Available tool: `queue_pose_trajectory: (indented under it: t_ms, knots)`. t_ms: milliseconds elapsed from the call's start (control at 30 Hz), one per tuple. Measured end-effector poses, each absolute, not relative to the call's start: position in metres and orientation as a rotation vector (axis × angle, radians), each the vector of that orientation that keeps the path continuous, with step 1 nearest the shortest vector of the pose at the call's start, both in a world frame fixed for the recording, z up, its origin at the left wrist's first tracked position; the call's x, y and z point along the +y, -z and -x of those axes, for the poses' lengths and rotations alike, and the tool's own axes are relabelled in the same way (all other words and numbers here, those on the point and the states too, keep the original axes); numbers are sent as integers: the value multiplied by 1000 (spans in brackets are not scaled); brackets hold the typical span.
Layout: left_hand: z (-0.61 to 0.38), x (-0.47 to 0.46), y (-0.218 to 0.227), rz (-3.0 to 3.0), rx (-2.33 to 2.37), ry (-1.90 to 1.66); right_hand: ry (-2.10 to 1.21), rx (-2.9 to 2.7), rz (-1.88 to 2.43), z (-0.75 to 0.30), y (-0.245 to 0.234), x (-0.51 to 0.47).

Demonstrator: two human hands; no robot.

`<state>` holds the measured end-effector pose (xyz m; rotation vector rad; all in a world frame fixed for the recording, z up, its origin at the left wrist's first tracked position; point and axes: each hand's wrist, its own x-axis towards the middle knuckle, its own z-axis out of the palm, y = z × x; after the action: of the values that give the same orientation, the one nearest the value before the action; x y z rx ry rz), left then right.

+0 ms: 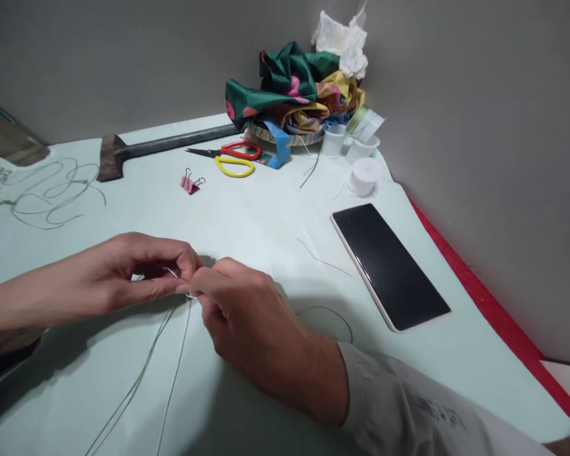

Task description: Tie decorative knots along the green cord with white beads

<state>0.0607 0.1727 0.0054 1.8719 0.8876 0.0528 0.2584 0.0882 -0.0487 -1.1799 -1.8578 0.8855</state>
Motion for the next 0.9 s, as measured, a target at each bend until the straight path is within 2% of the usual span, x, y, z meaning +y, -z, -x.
queue_pose_trajectory:
  t_ms: [300, 567, 900]
  knots:
    - [-61, 170, -5, -1779, 926, -136, -933, -1855, 1159, -260, 47, 90]
    - [-66, 167, -2, -2369, 757, -298, -956, -1783, 1154, -259, 48, 94]
    - [-55, 174, -10, -2369, 754, -224, -1154, -1714, 1193, -258, 43, 94]
